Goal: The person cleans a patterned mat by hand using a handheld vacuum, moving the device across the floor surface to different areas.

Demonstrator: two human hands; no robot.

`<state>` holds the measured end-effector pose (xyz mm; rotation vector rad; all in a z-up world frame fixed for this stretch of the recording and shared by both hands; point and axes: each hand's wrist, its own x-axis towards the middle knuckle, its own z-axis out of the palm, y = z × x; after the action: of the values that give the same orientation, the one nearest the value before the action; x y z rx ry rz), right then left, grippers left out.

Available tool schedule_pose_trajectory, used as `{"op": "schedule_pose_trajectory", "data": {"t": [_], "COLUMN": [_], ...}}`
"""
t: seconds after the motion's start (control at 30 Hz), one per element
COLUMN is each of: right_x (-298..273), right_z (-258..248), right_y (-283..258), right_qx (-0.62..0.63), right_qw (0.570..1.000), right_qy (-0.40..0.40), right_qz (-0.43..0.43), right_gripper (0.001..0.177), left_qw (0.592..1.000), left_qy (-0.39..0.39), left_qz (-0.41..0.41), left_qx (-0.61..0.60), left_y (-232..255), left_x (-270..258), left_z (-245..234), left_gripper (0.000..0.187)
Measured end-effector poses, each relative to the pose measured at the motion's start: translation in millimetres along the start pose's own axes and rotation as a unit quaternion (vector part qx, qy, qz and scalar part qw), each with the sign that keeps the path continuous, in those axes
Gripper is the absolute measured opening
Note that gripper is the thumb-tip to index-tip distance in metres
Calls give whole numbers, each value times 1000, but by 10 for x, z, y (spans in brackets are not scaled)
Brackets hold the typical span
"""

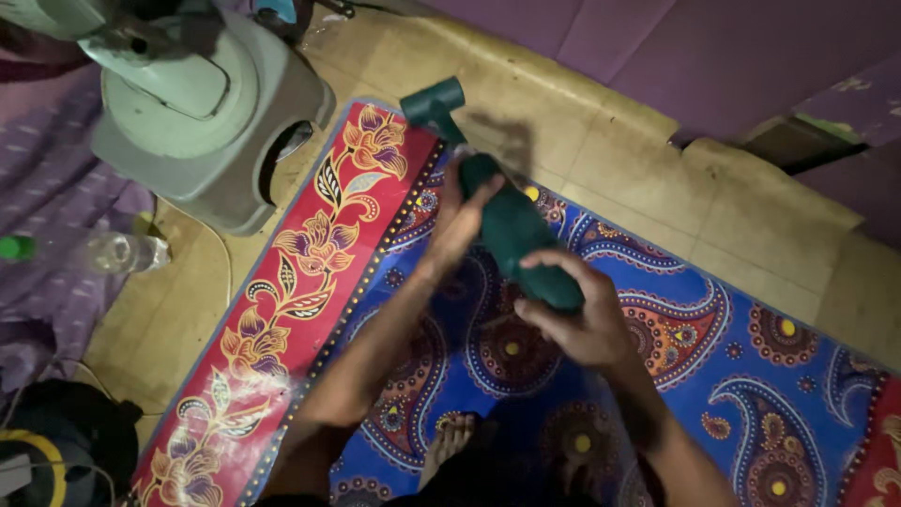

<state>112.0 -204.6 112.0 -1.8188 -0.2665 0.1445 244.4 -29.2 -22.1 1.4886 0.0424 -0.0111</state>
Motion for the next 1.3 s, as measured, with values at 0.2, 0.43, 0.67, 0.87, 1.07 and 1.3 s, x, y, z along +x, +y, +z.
{"op": "schedule_pose_trajectory", "data": {"t": [0.2,0.43,0.67,0.87,1.07,1.3], "right_x": [897,609,-847,-583,276,-626], "right_z": [121,-154,-915,-1058,-831,-1230], "right_y": [319,175,-236,-33,236,136], "right_qx": [107,82,-114,-145,25,-17], "right_qw": [991,995,960,984,992,994], "right_qy": [-4,33,81,72,49,73], "right_qz": [82,56,242,-76,113,85], "right_gripper": [48,50,60,52,48,50], "left_qw": [996,996,998,986,991,998], "left_qy": [4,34,-27,-63,-42,-60], "left_qz": [27,77,0,-42,102,-17], "left_qx": [-82,28,-63,-150,-69,-3], "left_y": [-156,-171,53,7,-241,-477], "left_x": [963,813,-611,-392,523,-133], "left_z": [-286,59,1209,1329,919,1528], "left_gripper": [73,56,64,68,59,62]}}
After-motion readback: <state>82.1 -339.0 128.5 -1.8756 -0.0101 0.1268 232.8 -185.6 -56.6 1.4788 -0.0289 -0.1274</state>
